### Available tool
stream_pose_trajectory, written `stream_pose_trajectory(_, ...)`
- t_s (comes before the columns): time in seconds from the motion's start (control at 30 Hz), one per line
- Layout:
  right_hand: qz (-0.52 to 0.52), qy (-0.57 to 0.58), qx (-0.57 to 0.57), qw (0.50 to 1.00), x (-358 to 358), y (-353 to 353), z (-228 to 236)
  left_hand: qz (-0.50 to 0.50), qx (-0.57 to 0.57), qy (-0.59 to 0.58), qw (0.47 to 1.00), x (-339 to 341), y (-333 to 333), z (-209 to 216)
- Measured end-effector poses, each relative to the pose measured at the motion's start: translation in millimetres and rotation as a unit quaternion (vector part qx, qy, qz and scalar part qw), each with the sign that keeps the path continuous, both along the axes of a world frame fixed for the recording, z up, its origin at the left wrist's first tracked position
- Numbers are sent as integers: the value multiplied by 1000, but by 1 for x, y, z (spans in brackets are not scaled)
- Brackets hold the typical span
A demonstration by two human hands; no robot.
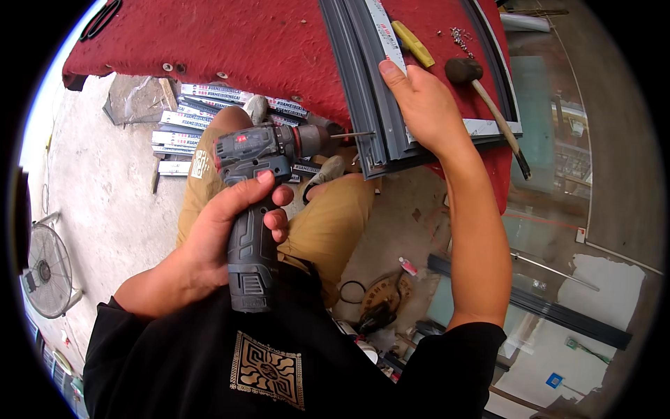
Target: The person assembles a window frame by securing metal profiles together using a cordless drill and screws. They work on a red table, repeatedly positioning the frame, inserting screws, and tightening them to join the corners.
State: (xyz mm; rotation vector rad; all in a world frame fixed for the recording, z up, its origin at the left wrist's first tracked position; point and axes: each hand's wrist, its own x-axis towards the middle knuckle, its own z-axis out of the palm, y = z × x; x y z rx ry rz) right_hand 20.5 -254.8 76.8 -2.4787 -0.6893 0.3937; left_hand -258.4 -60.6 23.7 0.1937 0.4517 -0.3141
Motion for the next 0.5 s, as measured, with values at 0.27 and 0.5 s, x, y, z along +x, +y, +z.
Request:
stream_pose_trajectory(0.27, -2, -16, 8, 1000, -6, 5, 3, -2, -61, 16, 998, 2, 1, 6)
stream_pose_trajectory(0.5, 3, -19, -7, 1000, -8, 5, 8, -14, 29, -16, 999, 0, -4, 2)
